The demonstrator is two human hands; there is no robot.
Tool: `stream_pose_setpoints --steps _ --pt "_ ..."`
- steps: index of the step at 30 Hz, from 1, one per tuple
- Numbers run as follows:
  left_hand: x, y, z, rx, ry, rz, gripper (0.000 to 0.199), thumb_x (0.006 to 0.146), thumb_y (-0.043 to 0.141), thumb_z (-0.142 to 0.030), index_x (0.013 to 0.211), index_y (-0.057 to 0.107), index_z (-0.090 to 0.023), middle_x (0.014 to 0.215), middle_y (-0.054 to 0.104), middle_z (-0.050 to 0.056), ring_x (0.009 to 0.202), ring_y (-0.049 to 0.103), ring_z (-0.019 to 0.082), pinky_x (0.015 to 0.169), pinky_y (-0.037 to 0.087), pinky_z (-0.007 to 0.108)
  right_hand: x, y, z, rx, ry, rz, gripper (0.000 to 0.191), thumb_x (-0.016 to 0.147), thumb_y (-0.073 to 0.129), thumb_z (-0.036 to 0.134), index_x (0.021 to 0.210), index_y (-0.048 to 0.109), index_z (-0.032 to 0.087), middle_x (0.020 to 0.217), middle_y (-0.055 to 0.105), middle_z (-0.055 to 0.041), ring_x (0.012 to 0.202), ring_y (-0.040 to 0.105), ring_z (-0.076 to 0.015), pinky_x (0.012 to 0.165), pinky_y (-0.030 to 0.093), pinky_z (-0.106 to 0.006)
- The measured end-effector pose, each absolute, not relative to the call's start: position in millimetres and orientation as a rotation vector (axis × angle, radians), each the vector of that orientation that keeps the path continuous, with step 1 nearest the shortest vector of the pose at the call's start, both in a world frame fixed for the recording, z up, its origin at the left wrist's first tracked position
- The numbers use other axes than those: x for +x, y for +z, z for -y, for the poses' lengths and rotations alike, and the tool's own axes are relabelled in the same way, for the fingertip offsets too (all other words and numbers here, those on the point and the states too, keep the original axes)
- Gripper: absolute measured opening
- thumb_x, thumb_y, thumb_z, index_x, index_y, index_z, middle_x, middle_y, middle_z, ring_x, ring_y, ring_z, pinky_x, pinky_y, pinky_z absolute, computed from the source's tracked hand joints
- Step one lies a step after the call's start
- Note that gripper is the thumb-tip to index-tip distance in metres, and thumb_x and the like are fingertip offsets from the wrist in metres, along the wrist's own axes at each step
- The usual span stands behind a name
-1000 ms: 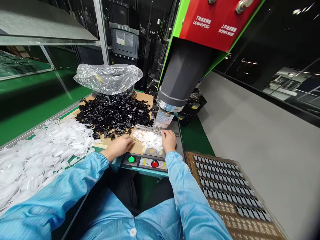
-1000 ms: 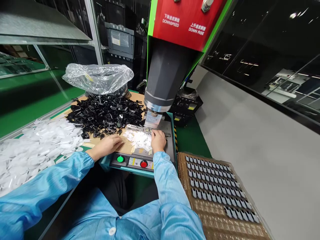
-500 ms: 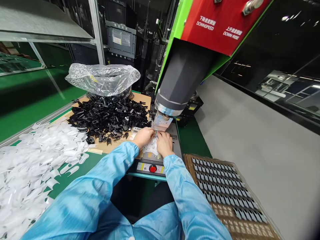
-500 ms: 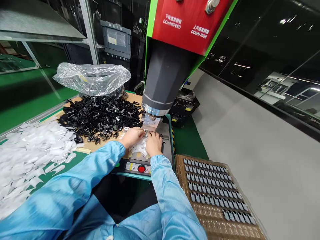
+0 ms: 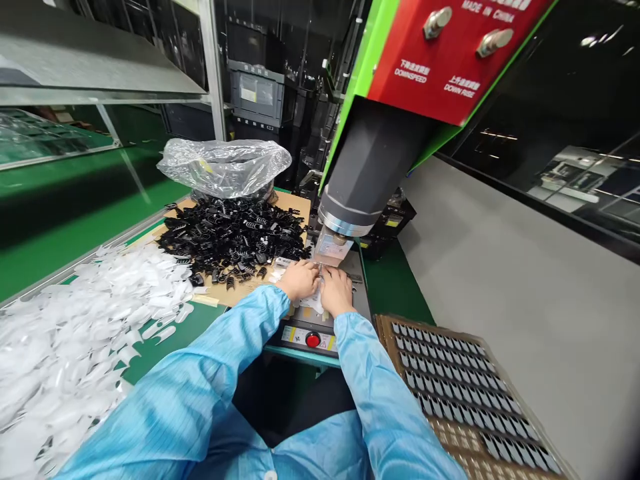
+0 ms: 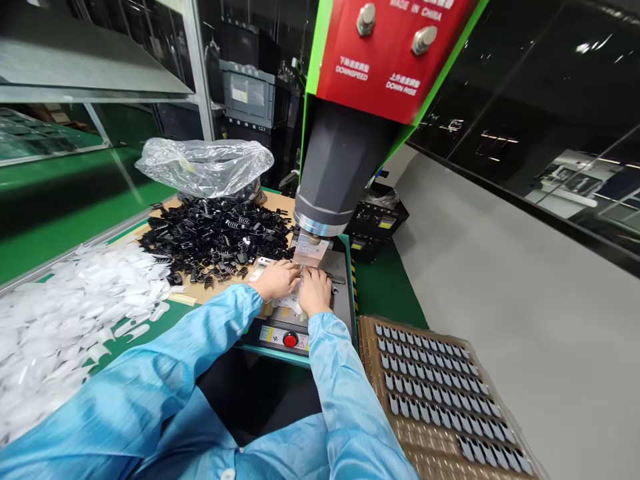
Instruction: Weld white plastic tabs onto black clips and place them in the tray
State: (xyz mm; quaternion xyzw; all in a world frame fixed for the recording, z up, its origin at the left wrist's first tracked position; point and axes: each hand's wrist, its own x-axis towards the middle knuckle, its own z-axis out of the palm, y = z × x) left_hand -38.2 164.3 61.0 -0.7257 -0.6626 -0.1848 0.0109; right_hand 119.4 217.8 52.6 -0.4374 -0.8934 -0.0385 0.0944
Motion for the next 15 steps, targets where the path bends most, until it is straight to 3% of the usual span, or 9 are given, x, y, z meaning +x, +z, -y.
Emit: stream_pose_setpoints --steps 5,8,11,15 --pt "-67.3 51.5 -112.0 -2.187 -0.783 2.109 0.04 0.105 0.055 -0.041 0.137 0.071 -0.023 0.143 0.068 0.012 0.134 0.058 0.032 0.114 0.045 0.049 121.4 48.6 -225.5 -1.282 -0.044 2.606 0.053 0.102 0.052 0.025 0.155 0.057 0.024 0.157 0.057 -0.0107 0.141 0.042 -0.033 0.114 0.035 -0.047" --pt "-105.9 43.8 -61.8 -1.956 -0.791 2.226 0.041 0.103 0.058 -0.041 0.139 0.069 -0.023 0.144 0.067 0.013 0.132 0.057 0.035 0.11 0.045 0.052 117.7 46.9 -219.5 -1.269 -0.014 2.524 0.045 0.1 0.054 0.023 0.143 0.066 0.021 0.149 0.063 -0.0126 0.139 0.043 -0.0338 0.114 0.034 -0.048" --pt "-142.9 36.4 -17.7 -1.643 -0.724 2.371 0.038 0.102 0.058 -0.039 0.135 0.069 -0.022 0.138 0.067 0.015 0.125 0.058 0.038 0.102 0.046 0.053 98.0 46.0 -201.2 -1.176 0.007 2.442 0.032 0.1 0.056 0.023 0.128 0.071 0.018 0.134 0.068 -0.0148 0.131 0.048 -0.034 0.112 0.036 -0.048" --pt "-164.3 27.8 8.8 -1.412 -0.605 2.534 0.036 0.102 0.059 -0.044 0.124 0.071 -0.02 0.121 0.068 0.018 0.115 0.061 0.039 0.094 0.046 0.05 43.4 45.9 -174.2 -0.845 0.112 2.573 0.032 0.099 0.056 0.019 0.13 0.067 0.019 0.133 0.068 -0.0126 0.126 0.051 -0.0304 0.109 0.04 -0.044"
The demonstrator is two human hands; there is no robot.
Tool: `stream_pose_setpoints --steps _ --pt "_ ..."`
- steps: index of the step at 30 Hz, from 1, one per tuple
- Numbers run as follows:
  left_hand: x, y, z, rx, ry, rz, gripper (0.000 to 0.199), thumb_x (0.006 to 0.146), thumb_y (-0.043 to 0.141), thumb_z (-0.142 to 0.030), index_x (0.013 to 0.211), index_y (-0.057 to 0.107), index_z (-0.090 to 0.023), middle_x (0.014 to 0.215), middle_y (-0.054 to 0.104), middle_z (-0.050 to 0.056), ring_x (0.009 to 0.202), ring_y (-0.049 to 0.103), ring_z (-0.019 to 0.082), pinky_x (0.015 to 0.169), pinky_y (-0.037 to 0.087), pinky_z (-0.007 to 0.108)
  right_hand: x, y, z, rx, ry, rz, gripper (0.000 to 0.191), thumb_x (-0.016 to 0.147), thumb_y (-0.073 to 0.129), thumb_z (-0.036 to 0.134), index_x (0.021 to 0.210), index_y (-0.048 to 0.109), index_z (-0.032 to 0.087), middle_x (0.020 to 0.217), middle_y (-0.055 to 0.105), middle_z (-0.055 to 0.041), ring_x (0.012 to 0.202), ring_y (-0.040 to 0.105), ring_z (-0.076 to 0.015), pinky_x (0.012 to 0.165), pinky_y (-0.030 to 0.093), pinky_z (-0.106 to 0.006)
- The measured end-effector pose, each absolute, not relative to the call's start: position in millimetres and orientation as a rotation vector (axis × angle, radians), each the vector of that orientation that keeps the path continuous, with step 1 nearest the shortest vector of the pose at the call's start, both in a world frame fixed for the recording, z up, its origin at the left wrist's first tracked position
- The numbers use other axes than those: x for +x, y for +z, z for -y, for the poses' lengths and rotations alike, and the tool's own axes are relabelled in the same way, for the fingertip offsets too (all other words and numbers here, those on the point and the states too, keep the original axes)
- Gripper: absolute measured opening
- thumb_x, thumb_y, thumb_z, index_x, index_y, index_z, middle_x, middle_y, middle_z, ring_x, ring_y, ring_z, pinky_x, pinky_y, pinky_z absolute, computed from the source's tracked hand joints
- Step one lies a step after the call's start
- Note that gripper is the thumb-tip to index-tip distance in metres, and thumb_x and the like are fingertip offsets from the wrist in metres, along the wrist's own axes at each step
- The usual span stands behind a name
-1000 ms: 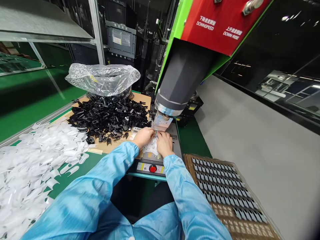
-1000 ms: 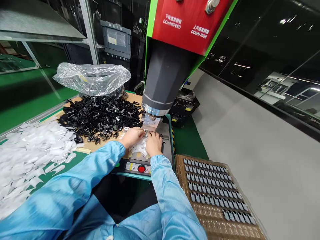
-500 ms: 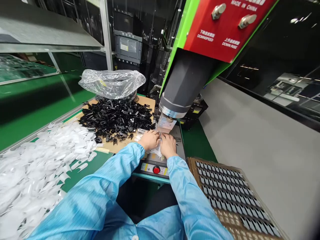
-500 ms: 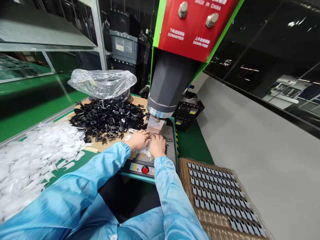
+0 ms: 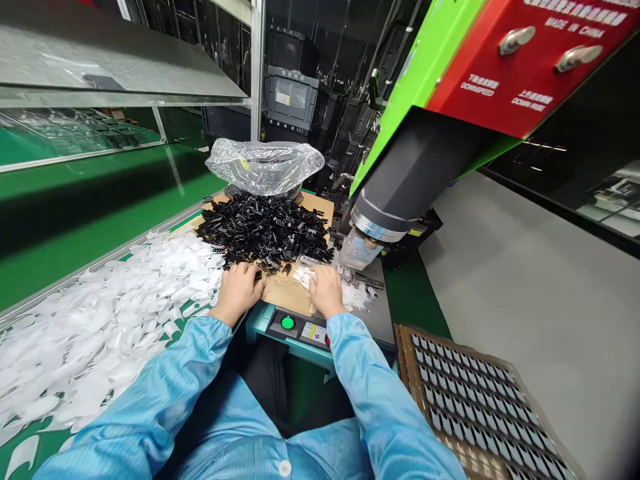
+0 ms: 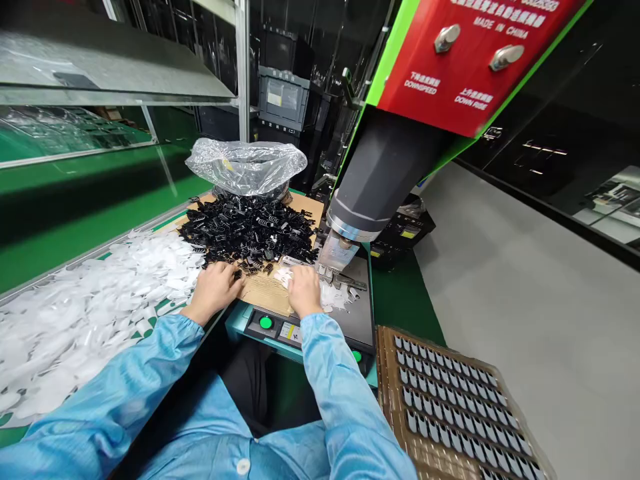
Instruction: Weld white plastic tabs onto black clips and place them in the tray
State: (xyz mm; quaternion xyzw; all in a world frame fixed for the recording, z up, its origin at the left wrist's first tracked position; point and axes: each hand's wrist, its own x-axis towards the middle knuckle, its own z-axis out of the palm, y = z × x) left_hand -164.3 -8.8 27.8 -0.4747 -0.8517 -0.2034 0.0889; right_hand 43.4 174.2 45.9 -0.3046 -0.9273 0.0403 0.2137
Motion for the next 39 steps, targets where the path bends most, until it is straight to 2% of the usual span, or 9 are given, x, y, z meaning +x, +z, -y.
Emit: stream_pose_setpoints --steps 6,11,15,19,23,26,30,33,39 --pt "-159.3 29.1 4.7 -1.416 -0.543 2.605 0.035 0.101 0.058 -0.05 0.115 0.072 -0.021 0.113 0.069 0.016 0.111 0.064 0.037 0.09 0.043 0.048 -30.4 50.7 -158.9 -0.624 0.019 2.845 0.039 0.103 0.043 0.008 0.135 0.062 0.021 0.145 0.063 -0.0109 0.126 0.052 -0.0279 0.104 0.042 -0.041" --pt "-162.3 31.2 3.6 -1.4 -0.593 2.647 0.028 0.102 0.056 -0.041 0.113 0.07 -0.02 0.11 0.072 0.018 0.113 0.064 0.038 0.093 0.043 0.049 -45.8 54.1 -156.4 -0.62 -0.19 2.955 0.03 0.105 0.045 0.009 0.123 0.065 0.021 0.13 0.065 -0.013 0.118 0.053 -0.0285 0.098 0.041 -0.041" --pt "-163.3 27.0 2.7 -1.482 -0.668 2.6 0.02 0.1 0.056 -0.028 0.113 0.068 -0.019 0.111 0.072 0.017 0.114 0.064 0.037 0.096 0.044 0.051 -44.5 53.6 -157.0 -0.65 -0.227 2.965 0.031 0.107 0.043 0.012 0.128 0.064 0.021 0.124 0.065 -0.0126 0.115 0.053 -0.0279 0.097 0.041 -0.041" --pt "-161.6 18.9 -1.7 -1.919 -0.78 2.387 0.023 0.098 0.057 -0.022 0.119 0.068 -0.022 0.117 0.072 0.013 0.115 0.065 0.033 0.103 0.047 0.051 -40.2 53.2 -156.8 -0.66 -0.243 2.95 0.028 0.107 0.044 0.014 0.125 0.065 0.02 0.124 0.065 -0.0132 0.116 0.053 -0.0284 0.097 0.041 -0.041" --pt "-161.2 11.7 -3.0 -2.067 -0.938 2.236 0.039 0.097 0.051 -0.011 0.129 0.068 -0.026 0.135 0.067 0.012 0.126 0.063 0.03 0.107 0.05 0.05 -26.1 53.6 -151.6 -0.651 -0.132 2.905 0.023 0.107 0.05 0.02 0.124 0.066 0.02 0.125 0.066 -0.0127 0.118 0.052 -0.0294 0.099 0.042 -0.042" --pt "-159.7 8.5 -1.3 -1.919 -1.034 2.285 0.035 0.101 0.048 -0.015 0.127 0.068 -0.025 0.131 0.065 0.012 0.119 0.065 0.029 0.103 0.053 0.05 -4.9 53.0 -151.3 -0.649 0.025 2.794 0.024 0.105 0.054 0.023 0.126 0.067 0.022 0.12 0.069 -0.011 0.118 0.054 -0.0294 0.103 0.042 -0.043" --pt "-148.4 4.1 -3.5 -1.879 -1.067 2.352 0.021 0.105 0.055 -0.034 0.117 0.069 -0.025 0.114 0.064 0.01 0.11 0.066 0.028 0.099 0.055 0.047 34.9 48.7 -168.7 -0.765 0.233 2.527 0.035 0.101 0.05 0.018 0.134 0.063 0.021 0.126 0.069 -0.011 0.117 0.057 -0.0275 0.106 0.044 -0.041" --pt "-135.2 1.4 -11.4 -1.919 -1.01 2.357 0.022 0.103 0.062 -0.043 0.111 0.068 -0.023 0.113 0.062 0.01 0.106 0.066 0.028 0.098 0.056 0.045 67.4 43.1 -190.5 -0.956 0.284 2.327 0.032 0.098 0.048 0.015 0.126 0.063 0.019 0.12 0.069 -0.012 0.113 0.06 -0.0272 0.104 0.047 -0.039" --pt "-119.6 -1.5 -25.3 -1.977 -0.986 2.286 0.017 0.106 0.053 -0.027 0.107 0.069 -0.022 0.115 0.061 0.011 0.101 0.066 0.025 0.096 0.058 0.042 108.2 28.7 -223.5 -1.181 0.19 2.157 0.028 0.097 0.049 0.017 0.118 0.068 0.018 0.115 0.068 -0.0139 0.111 0.059 -0.0289 0.101 0.048 -0.04"
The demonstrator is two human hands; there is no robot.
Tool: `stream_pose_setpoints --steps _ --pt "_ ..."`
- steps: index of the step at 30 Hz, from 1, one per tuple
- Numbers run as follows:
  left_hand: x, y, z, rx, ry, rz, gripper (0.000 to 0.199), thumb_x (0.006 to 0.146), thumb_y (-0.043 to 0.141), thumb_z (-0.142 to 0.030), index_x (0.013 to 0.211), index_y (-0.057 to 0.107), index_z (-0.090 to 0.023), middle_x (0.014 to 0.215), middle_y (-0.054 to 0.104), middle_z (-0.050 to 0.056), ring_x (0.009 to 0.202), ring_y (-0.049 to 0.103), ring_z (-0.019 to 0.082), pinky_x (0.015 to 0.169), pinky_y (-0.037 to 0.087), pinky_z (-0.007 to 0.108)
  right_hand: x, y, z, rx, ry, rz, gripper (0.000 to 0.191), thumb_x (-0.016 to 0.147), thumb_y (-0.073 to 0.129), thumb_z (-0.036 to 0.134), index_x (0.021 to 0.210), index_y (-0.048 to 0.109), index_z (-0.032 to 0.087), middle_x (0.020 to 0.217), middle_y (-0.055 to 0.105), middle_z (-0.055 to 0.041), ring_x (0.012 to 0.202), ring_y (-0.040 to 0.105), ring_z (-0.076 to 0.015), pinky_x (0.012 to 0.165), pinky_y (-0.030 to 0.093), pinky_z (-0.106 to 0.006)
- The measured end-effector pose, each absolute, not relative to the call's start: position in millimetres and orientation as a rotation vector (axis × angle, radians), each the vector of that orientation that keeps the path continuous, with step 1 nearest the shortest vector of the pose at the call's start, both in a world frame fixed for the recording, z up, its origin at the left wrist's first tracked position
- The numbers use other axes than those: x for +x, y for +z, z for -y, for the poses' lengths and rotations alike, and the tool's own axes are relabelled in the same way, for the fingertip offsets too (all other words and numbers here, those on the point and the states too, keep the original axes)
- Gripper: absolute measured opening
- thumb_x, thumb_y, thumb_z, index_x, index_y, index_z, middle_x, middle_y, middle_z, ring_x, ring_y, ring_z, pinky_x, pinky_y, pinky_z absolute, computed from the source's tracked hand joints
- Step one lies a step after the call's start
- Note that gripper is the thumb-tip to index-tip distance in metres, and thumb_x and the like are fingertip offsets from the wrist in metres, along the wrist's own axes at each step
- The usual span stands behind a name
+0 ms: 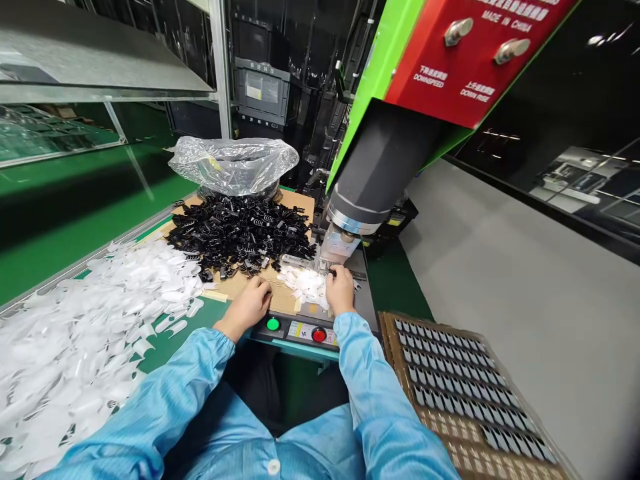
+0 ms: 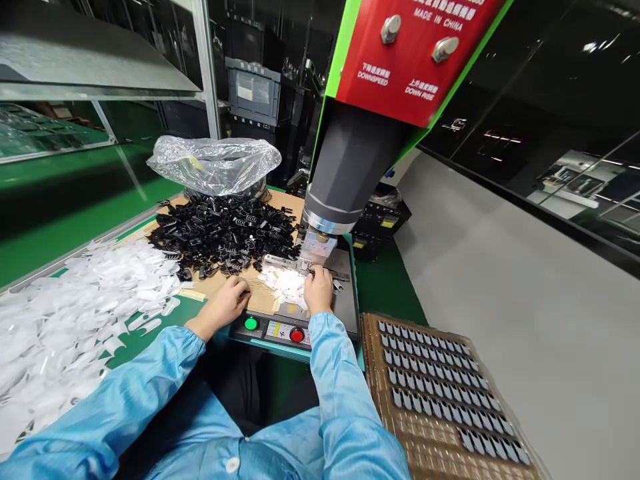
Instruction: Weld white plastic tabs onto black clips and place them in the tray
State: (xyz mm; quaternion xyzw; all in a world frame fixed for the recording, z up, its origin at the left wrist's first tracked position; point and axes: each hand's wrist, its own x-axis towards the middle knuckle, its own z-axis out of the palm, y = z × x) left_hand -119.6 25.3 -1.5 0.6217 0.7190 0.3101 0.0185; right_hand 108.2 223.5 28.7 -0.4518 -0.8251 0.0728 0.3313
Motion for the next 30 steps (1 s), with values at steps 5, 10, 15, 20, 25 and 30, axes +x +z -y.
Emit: stream_pose_setpoints --steps 5,10,15,20,25,30 --pt "-122.1 -6.6 -17.9 1.976 0.868 -2.263 0.026 0.105 0.053 -0.023 0.114 0.077 -0.023 0.115 0.065 0.013 0.111 0.065 0.029 0.103 0.056 0.046 113.5 20.8 -238.2 -1.146 0.185 2.144 0.035 0.101 0.046 0.018 0.125 0.072 0.017 0.122 0.065 -0.0158 0.114 0.06 -0.0286 0.103 0.049 -0.04" --pt "-125.2 -7.3 -8.1 1.915 0.925 -2.232 0.041 0.102 0.047 -0.015 0.133 0.073 -0.023 0.122 0.066 0.015 0.116 0.065 0.029 0.104 0.057 0.047 113.6 21.2 -240.2 -1.174 0.123 2.254 0.041 0.106 0.045 0.021 0.136 0.071 0.017 0.124 0.064 -0.0157 0.117 0.057 -0.0294 0.105 0.047 -0.039" --pt "-117.9 7.7 -21.7 1.745 1.122 -2.183 0.036 0.103 0.054 -0.029 0.137 0.065 -0.026 0.125 0.07 0.011 0.114 0.07 0.027 0.101 0.059 0.043 114.6 30.9 -229.6 -1.256 0.016 2.391 0.049 0.105 0.048 0.022 0.151 0.062 0.023 0.132 0.062 -0.0162 0.119 0.05 -0.0329 0.102 0.044 -0.043" --pt "-94.3 34.1 -82.6 1.679 1.239 -2.117 0.021 0.099 0.066 -0.037 0.114 0.072 -0.024 0.113 0.078 0.006 0.097 0.074 0.024 0.091 0.06 0.038 117.4 45.2 -227.0 -1.284 -0.016 2.481 0.053 0.1 0.047 0.014 0.15 0.064 0.024 0.13 0.06 -0.0185 0.12 0.046 -0.036 0.099 0.041 -0.048" --pt "-63.2 49.6 -158.5 1.838 1.165 -2.069 0.015 0.098 0.069 -0.026 0.108 0.078 -0.02 0.108 0.079 0.009 0.098 0.074 0.024 0.093 0.059 0.036 119.5 50.2 -225.0 -1.307 0.01 2.512 0.059 0.097 0.051 0.011 0.154 0.059 0.025 0.131 0.06 -0.0186 0.122 0.047 -0.036 0.1 0.04 -0.048" --pt "-46.1 39.4 -190.5 1.929 1.089 -2.074 0.02 0.099 0.065 -0.022 0.112 0.08 -0.02 0.114 0.077 0.012 0.109 0.072 0.026 0.101 0.057 0.038 120.7 50.5 -222.3 -1.305 0.031 2.517 0.06 0.096 0.052 0.011 0.154 0.058 0.025 0.129 0.061 -0.0181 0.122 0.047 -0.0358 0.099 0.04 -0.047"
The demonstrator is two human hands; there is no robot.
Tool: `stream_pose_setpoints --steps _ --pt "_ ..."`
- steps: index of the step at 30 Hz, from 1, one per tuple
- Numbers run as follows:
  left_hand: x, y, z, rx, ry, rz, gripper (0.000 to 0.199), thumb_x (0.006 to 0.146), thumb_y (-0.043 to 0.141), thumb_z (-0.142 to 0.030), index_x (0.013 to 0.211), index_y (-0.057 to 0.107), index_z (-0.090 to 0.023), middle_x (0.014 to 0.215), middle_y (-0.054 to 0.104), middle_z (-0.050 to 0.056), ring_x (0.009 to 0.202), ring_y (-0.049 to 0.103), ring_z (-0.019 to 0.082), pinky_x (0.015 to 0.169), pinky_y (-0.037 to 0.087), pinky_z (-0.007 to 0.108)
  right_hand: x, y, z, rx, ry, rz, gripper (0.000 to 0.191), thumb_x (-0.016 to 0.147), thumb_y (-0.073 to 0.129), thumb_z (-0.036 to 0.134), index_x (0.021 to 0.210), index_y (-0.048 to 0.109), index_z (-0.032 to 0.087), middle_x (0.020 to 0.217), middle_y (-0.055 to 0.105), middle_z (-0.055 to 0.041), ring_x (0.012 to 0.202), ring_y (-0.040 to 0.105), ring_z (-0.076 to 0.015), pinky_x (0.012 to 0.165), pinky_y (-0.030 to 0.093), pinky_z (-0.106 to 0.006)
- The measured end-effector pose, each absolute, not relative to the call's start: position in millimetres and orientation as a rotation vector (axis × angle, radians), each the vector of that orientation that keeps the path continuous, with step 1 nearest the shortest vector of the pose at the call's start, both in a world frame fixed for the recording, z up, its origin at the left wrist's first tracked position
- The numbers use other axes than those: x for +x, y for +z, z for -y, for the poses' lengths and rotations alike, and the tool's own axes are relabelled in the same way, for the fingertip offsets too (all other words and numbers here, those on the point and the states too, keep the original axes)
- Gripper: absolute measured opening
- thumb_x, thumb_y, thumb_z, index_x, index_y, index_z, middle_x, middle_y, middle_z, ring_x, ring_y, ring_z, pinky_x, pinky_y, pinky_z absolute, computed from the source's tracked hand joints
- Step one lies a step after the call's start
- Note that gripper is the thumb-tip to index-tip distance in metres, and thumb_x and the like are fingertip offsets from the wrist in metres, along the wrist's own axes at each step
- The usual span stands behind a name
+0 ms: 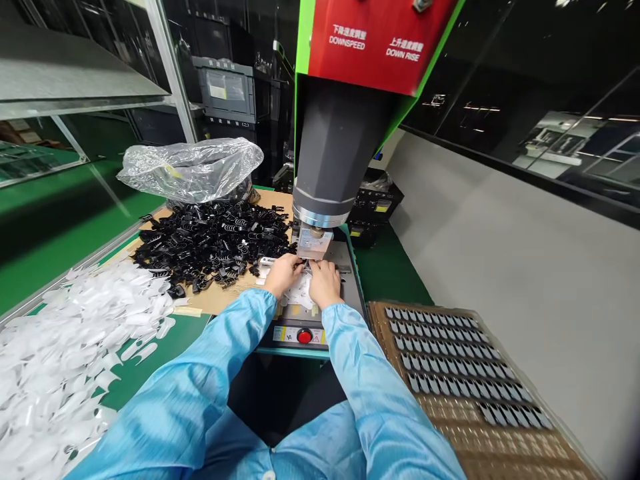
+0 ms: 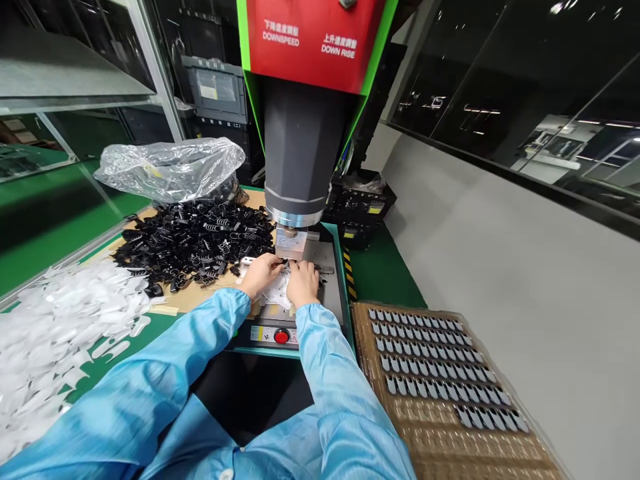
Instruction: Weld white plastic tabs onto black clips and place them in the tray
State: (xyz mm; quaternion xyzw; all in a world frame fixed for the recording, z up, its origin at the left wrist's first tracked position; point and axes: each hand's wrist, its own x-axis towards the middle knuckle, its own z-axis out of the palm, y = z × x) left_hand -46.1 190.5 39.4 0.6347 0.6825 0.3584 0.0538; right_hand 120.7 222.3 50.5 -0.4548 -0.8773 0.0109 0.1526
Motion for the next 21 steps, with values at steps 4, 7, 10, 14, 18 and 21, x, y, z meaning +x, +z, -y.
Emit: stream_pose_setpoints --steps 4,7,10,14,18,21 --pt "-43.4 30.6 -191.3 2.01 1.027 -2.055 0.027 0.1 0.064 -0.027 0.121 0.08 -0.022 0.125 0.074 0.013 0.119 0.067 0.028 0.109 0.052 0.041 122.2 47.2 -223.1 -1.28 0.025 2.499 0.058 0.097 0.053 0.013 0.153 0.058 0.026 0.128 0.061 -0.017 0.119 0.047 -0.0344 0.098 0.043 -0.046" --pt "-43.7 33.3 -191.1 2.086 0.907 -2.095 0.03 0.102 0.063 -0.033 0.124 0.08 -0.021 0.125 0.073 0.015 0.121 0.063 0.031 0.111 0.049 0.046 120.2 46.9 -224.9 -1.277 0.022 2.487 0.055 0.098 0.053 0.013 0.151 0.058 0.026 0.126 0.061 -0.0167 0.119 0.048 -0.0337 0.098 0.044 -0.045" --pt "-44.3 42.1 -189.9 2.121 0.766 -2.155 0.033 0.102 0.064 -0.04 0.125 0.079 -0.022 0.125 0.072 0.015 0.123 0.061 0.032 0.11 0.048 0.048 116.9 50.9 -226.7 -1.302 0.056 2.474 0.052 0.098 0.057 0.017 0.148 0.06 0.026 0.127 0.061 -0.0165 0.119 0.049 -0.034 0.098 0.046 -0.045" --pt "-52.6 50.9 -170.0 2.142 0.793 -2.113 0.046 0.1 0.068 -0.044 0.14 0.07 -0.021 0.139 0.068 0.015 0.131 0.059 0.033 0.114 0.046 0.048 132.9 52.4 -224.5 -1.262 0.169 2.357 0.05 0.098 0.061 0.025 0.148 0.06 0.025 0.139 0.058 -0.0153 0.125 0.05 -0.0332 0.104 0.048 -0.046" --pt "-77.9 41.4 -114.2 2.086 0.897 -2.095 0.055 0.101 0.063 -0.049 0.15 0.061 -0.022 0.144 0.065 0.014 0.136 0.058 0.032 0.117 0.046 0.049 196.3 33.2 -208.4 -1.16 0.205 2.25 0.048 0.098 0.057 0.027 0.145 0.062 0.02 0.144 0.059 -0.0149 0.133 0.05 -0.0315 0.117 0.043 -0.048" --pt "-97.5 22.4 -60.3 2.065 0.828 -2.13 0.065 0.094 0.073 -0.049 0.151 0.058 -0.023 0.151 0.06 0.016 0.141 0.055 0.036 0.119 0.045 0.052 256.9 7.7 -184.8 -1.242 0.211 2.24 0.05 0.098 0.058 0.035 0.146 0.062 0.024 0.148 0.059 -0.014 0.138 0.051 -0.0331 0.118 0.043 -0.051"
